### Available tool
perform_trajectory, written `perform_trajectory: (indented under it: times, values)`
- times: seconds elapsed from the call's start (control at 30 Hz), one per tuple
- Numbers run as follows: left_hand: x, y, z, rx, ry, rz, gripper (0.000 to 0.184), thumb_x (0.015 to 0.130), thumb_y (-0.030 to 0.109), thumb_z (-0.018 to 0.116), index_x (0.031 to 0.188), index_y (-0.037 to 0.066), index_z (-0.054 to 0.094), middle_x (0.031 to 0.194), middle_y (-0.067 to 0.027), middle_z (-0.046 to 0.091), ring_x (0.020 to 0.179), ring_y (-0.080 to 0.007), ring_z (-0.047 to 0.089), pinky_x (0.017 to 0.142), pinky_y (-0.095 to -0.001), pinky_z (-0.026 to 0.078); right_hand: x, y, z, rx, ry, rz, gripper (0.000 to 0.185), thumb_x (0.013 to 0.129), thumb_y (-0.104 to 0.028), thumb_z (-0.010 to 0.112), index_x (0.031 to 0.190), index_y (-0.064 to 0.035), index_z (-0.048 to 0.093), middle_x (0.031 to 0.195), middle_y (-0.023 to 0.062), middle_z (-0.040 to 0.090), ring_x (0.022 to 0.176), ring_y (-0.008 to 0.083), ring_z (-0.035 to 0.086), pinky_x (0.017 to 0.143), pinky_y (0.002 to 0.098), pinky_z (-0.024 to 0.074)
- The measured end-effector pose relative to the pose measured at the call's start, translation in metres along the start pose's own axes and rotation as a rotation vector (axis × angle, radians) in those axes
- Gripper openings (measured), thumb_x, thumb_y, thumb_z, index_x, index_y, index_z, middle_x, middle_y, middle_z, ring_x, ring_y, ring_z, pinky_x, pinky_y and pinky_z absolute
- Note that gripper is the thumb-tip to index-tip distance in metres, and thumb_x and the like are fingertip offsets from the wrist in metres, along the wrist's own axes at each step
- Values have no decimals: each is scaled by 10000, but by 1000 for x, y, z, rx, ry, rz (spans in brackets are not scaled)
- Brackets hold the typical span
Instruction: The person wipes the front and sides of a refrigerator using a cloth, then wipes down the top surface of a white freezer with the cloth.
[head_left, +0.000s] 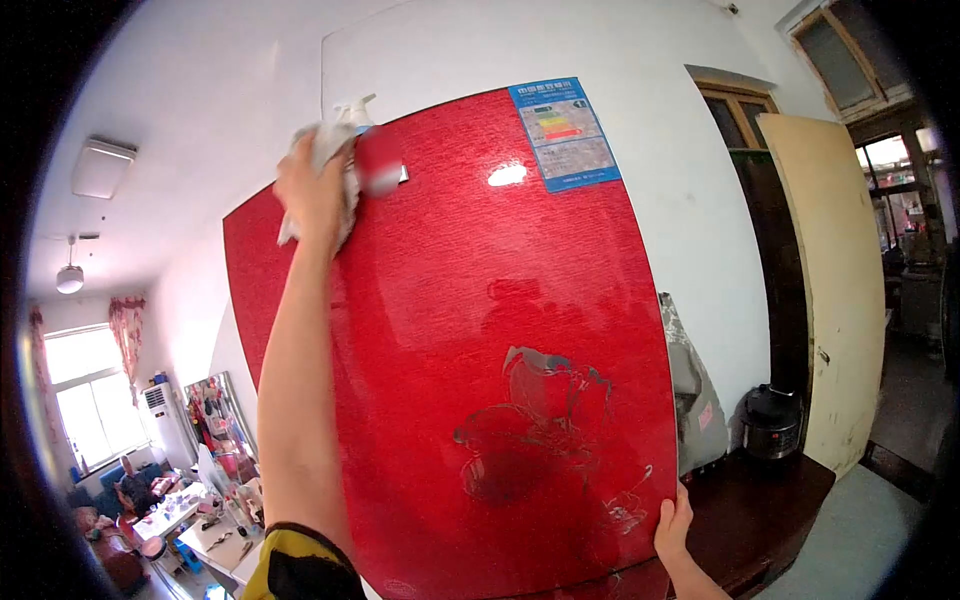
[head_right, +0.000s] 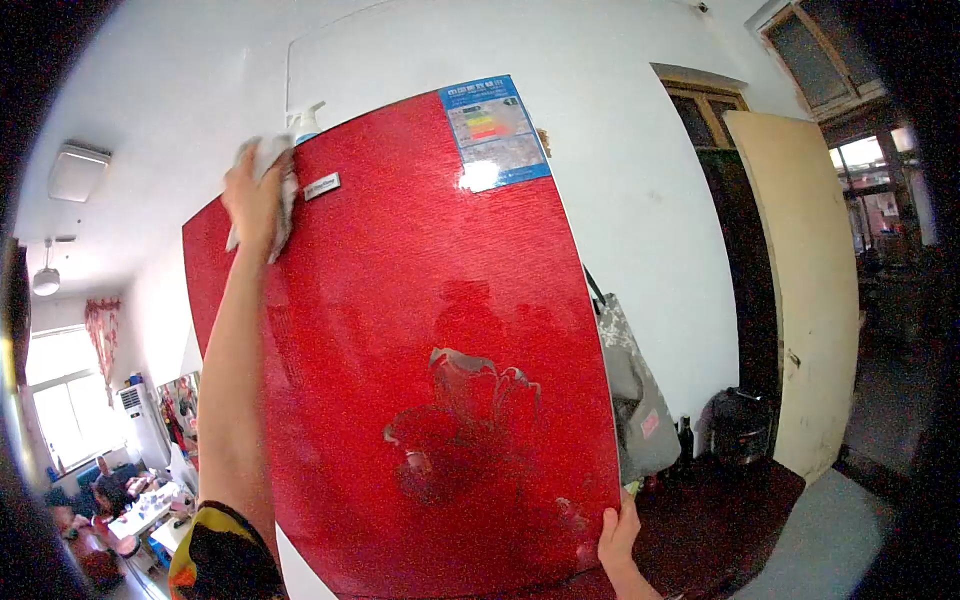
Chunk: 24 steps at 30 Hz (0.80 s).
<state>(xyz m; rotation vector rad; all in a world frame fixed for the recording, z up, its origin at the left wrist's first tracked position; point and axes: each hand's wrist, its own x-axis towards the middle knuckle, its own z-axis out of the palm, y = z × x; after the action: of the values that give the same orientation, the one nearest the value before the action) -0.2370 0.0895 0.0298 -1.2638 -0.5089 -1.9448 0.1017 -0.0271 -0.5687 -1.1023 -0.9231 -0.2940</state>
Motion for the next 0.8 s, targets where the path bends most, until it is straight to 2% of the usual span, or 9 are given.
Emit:
perform_trajectory:
  times: [0.07,0.13,0.2,0.3,0.4,0.47,0.6,0.73,0.8]
  values:
    - [-7,63,5,-89,-122,-38,520,815,307,610,1309,150,568,1199,-210,547,1096,-390,516,984,-461,406,0,-4,-1,40,-22,4,552,1004,-432,412,1291,34,489,1156,196,590,1060,345,577,914,417,447]
    - [-8,92,27,-83,-139,167,500,820,335,618,1296,190,578,1223,-195,530,1134,-390,480,984,-483,401,-1,6,-1,51,-32,18,543,1007,-423,411,1291,34,484,1160,207,575,1059,347,568,913,432,438]
    - [-16,126,36,-89,-155,216,513,797,268,658,1298,196,573,1247,-187,524,1135,-383,487,1001,-474,382,-1,5,0,65,-35,-44,507,1013,-392,405,1279,31,488,1135,214,573,1024,351,567,900,442,436]
    - [-24,155,48,-111,-179,292,501,793,270,660,1285,222,580,1264,-176,520,1129,-387,477,997,-475,384,0,0,-2,17,-28,-45,447,1009,-331,415,1261,28,499,1115,220,576,996,374,569,882,449,440]
    - [-51,194,36,-117,-376,415,533,761,254,704,1280,237,585,1293,-152,514,1180,-379,461,1030,-463,389,0,4,-3,32,-40,-67,420,1001,-297,428,1260,26,501,1117,227,576,998,394,569,883,458,440]
    - [-87,200,34,-180,-336,720,496,728,260,711,1218,242,632,1273,-123,547,1132,-351,517,973,-472,427,-1,6,-3,53,-45,-72,409,998,-282,435,1260,26,500,1121,230,575,1001,400,569,885,463,439]
    - [-130,216,-4,-482,-643,1115,542,667,160,767,1186,250,641,1257,-90,555,1213,-290,502,1004,-461,429,3,4,1,21,-20,-129,420,997,-297,434,1259,25,501,1106,240,576,1005,416,566,891,463,438]
    - [-91,207,29,-110,-377,907,510,723,168,717,1218,246,622,1255,-97,554,1192,-315,500,988,-457,430,3,0,-1,59,-27,-91,433,999,-325,439,1244,24,513,1082,242,579,998,424,565,881,457,446]
    - [-57,200,49,-51,-333,663,498,751,188,680,1242,236,612,1259,-112,551,1166,-342,490,962,-475,435,5,-9,-4,37,-20,-105,436,1002,-336,437,1231,26,521,1076,239,581,992,421,568,873,456,450]
